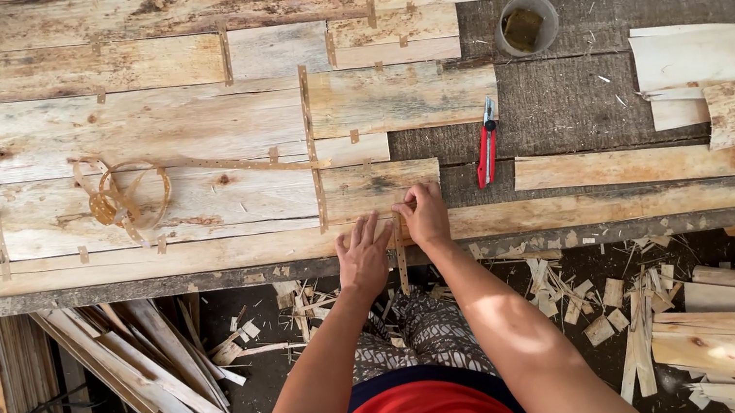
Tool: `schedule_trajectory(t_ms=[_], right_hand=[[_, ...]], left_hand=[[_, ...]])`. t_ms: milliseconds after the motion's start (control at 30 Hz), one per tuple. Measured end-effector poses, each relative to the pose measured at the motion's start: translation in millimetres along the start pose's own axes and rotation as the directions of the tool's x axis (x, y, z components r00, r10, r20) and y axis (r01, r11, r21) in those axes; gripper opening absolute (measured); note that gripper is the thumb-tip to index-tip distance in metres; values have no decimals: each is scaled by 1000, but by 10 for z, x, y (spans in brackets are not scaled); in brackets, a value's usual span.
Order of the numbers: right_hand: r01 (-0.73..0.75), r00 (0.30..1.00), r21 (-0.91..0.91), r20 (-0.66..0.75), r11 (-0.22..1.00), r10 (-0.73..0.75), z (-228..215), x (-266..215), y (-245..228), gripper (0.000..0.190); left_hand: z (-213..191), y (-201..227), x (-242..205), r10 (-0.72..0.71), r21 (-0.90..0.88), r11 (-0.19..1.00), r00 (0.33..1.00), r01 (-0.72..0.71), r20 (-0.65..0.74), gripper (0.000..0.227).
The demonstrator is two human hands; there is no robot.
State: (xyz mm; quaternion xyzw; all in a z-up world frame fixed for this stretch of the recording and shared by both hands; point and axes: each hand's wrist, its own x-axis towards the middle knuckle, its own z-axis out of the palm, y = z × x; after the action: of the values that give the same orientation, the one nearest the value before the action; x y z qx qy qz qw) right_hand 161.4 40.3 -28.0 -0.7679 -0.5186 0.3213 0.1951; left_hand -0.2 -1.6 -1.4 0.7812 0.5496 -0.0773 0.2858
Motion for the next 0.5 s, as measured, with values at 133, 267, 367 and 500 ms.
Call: schedule_trajectory(t_ms=[133,267,367,500], right_hand=[[17,1000,-25,-22,1000,-17,-41,-15,-14,31],[79,997,85,-5,993,-79,151,60,329,24],[93,995,105,18,990,-95,103,47,241,27],[69,997,20,23,997,-69,-59,-31,20,35]], left_hand=[[-25,5,9,-12,4,1000,1000,12,8,65],[-82,25,9,-18,41,999,999,16,48,67],[-80,2,20,-15,38,999,999,13,48,68],[-120,23,-6,-25,8,1000,999,25,46,68]])
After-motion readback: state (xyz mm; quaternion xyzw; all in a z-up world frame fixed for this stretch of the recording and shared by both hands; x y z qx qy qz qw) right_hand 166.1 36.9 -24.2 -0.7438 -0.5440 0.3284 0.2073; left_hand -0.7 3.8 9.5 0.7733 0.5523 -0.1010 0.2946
